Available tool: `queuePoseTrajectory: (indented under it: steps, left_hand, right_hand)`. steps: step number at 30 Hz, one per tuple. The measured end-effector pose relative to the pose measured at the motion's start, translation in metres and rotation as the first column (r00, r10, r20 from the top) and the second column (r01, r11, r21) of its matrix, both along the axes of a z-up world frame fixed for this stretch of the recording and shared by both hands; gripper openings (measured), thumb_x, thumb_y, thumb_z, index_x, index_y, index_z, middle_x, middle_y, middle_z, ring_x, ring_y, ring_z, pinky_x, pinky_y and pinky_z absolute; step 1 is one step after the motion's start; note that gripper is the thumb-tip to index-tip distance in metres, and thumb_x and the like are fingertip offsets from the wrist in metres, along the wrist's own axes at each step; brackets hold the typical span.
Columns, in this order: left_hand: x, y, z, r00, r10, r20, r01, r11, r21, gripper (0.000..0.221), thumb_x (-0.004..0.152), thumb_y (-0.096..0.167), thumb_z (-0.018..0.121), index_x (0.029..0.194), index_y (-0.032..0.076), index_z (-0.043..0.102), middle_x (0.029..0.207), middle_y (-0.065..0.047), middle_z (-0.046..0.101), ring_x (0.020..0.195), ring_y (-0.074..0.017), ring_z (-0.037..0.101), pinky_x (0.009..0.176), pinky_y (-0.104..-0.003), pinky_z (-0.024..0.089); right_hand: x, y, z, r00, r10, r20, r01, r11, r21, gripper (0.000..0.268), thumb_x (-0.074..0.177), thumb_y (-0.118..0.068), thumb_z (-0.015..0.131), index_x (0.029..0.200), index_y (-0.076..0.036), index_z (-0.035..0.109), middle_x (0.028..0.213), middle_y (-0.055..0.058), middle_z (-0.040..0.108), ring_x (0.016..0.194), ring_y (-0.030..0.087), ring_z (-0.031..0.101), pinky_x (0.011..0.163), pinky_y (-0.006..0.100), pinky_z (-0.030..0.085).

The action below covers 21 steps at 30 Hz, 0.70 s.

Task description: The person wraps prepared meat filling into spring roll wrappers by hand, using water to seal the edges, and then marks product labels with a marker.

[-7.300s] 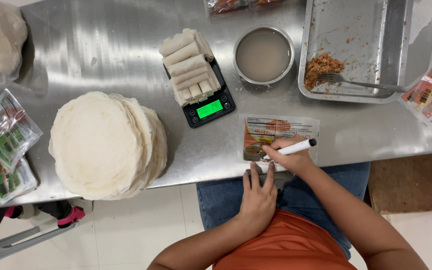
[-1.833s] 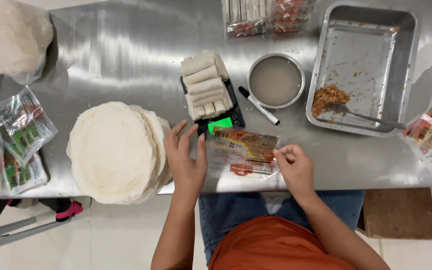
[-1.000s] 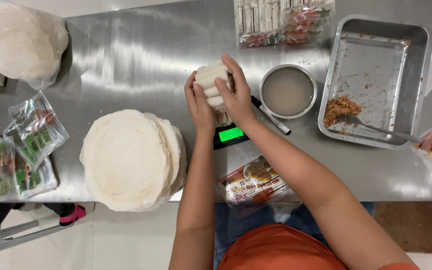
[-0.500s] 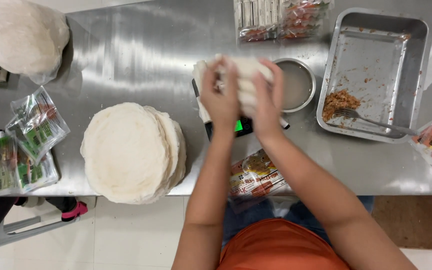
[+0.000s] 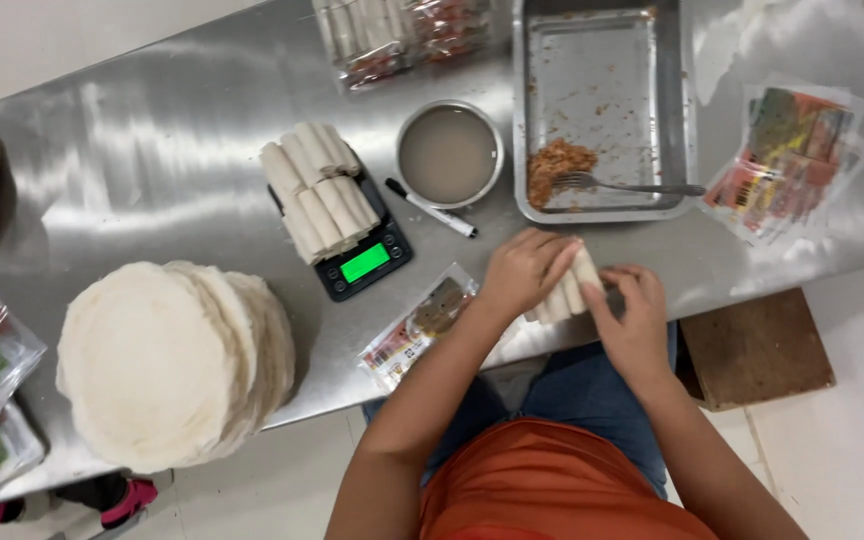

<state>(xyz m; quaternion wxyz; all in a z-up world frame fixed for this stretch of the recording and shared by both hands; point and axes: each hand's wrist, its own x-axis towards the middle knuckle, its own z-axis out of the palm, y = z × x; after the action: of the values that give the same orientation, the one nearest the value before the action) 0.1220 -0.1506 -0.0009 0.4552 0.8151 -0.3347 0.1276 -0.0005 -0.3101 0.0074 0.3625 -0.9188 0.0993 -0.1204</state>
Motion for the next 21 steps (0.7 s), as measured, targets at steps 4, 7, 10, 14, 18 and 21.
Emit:
queuePoseTrajectory:
  steps: [4,7,10,14,18,21]
  left_hand:
    - [-0.013,0.011,0.006,0.906,0.304,0.295,-0.361,0.919,0.159,0.021,0.096,0.037,0.071,0.1,0.017,0.076,0.083,-0.001,0.069,0.08,-0.0196,0.069,0.07,-0.029,0.056]
    - [-0.036,0.023,0.023,0.811,0.391,-0.434,-0.263,0.908,0.325,0.053,0.093,0.053,0.071,0.124,0.01,0.068,0.092,-0.011,0.073,0.079,-0.0299,0.076,0.066,-0.04,0.059]
    - [-0.05,0.029,0.016,0.57,0.368,-0.734,-0.257,0.929,0.266,0.079,0.078,0.054,0.084,0.141,0.013,0.06,0.088,-0.001,0.07,0.089,-0.0233,0.073,0.087,-0.041,0.055]
    - [-0.06,0.038,-0.022,0.459,0.087,-0.884,-0.432,0.891,-0.137,0.076,0.081,0.015,0.087,0.146,-0.003,0.051,0.09,-0.011,0.073,0.082,-0.0171,0.071,0.073,-0.029,0.061]
    - [-0.074,0.043,-0.009,0.41,-0.245,-0.879,-0.484,0.758,-0.437,0.039,0.084,0.01,0.088,0.12,0.0,0.074,0.094,-0.007,0.075,0.086,-0.0098,0.069,0.075,-0.027,0.063]
    - [-0.086,0.044,0.021,0.432,-0.348,-0.832,-0.48,0.692,-0.539,0.038,0.083,0.005,0.087,0.119,-0.002,0.075,0.099,-0.01,0.075,0.09,-0.0128,0.07,0.08,-0.028,0.063]
  right_hand:
    - [0.016,0.006,0.024,0.996,0.076,0.04,-0.08,0.993,0.087,0.044,0.099,-0.032,0.076,0.133,-0.006,0.068,0.118,0.007,0.058,0.106,0.027,0.061,0.097,0.046,0.048]
    - [0.02,0.002,0.028,0.994,0.104,-0.045,-0.091,0.969,0.23,0.037,0.097,-0.023,0.078,0.132,-0.01,0.072,0.109,0.009,0.066,0.095,0.024,0.065,0.085,0.039,0.049]
    - [0.022,-0.004,0.037,0.994,0.088,-0.065,-0.073,0.977,0.201,0.039,0.097,-0.018,0.079,0.133,-0.008,0.071,0.106,0.015,0.072,0.096,0.027,0.069,0.087,0.039,0.05]
    - [0.018,-0.013,0.043,0.985,0.031,-0.172,0.047,0.901,0.431,0.031,0.102,-0.015,0.072,0.132,-0.007,0.072,0.099,0.016,0.074,0.085,0.021,0.063,0.08,0.037,0.052]
    - [0.007,0.017,0.072,0.991,0.077,-0.112,0.006,0.8,0.6,0.034,0.094,-0.007,0.076,0.128,-0.002,0.072,0.108,0.014,0.076,0.096,0.017,0.063,0.085,0.034,0.054]
    - [-0.006,0.043,0.069,0.994,0.109,0.012,-0.097,0.825,0.557,0.038,0.091,-0.004,0.076,0.129,-0.002,0.071,0.11,0.016,0.075,0.098,0.02,0.067,0.087,0.033,0.055]
